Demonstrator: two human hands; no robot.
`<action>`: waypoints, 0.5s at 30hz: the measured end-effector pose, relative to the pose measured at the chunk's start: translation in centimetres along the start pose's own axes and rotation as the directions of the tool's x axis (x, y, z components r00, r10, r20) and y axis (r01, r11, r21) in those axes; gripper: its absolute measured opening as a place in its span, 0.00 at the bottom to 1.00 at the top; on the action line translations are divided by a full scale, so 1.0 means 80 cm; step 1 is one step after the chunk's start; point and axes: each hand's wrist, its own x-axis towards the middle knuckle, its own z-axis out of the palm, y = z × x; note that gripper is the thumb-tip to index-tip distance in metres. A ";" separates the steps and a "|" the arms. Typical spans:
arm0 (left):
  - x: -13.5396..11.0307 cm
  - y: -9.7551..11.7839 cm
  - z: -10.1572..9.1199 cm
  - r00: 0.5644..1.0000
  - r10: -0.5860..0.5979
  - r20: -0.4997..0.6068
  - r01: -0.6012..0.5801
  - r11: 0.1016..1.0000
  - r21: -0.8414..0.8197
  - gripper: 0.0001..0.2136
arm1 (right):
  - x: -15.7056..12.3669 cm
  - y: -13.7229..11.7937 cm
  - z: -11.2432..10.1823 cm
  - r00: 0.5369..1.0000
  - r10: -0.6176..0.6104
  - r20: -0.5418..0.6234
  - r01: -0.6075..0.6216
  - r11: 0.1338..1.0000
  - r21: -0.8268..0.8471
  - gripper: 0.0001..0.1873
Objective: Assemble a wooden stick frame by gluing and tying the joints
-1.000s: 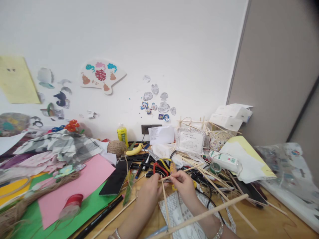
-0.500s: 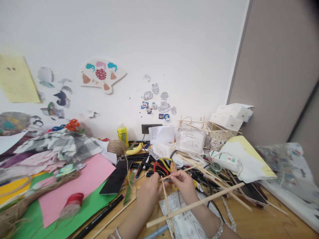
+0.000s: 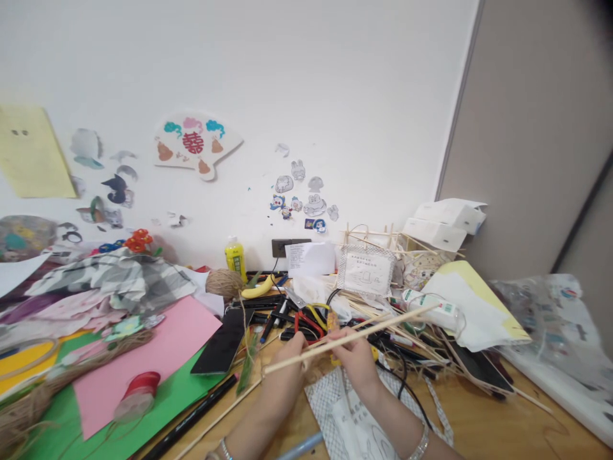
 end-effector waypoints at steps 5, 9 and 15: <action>0.002 0.002 -0.002 1.000 -0.001 0.025 0.001 1.000 0.001 0.04 | 0.000 -0.003 0.000 1.000 -0.010 -0.002 0.010 1.000 -0.001 0.15; 0.004 0.002 -0.004 0.999 0.001 0.037 0.000 1.000 -0.014 0.04 | -0.001 -0.003 0.000 1.000 -0.015 -0.004 0.015 1.000 -0.008 0.15; 0.003 -0.001 -0.002 0.998 -0.011 0.065 0.014 0.999 -0.039 0.07 | -0.003 -0.007 0.003 1.000 -0.010 -0.019 0.009 1.000 -0.020 0.15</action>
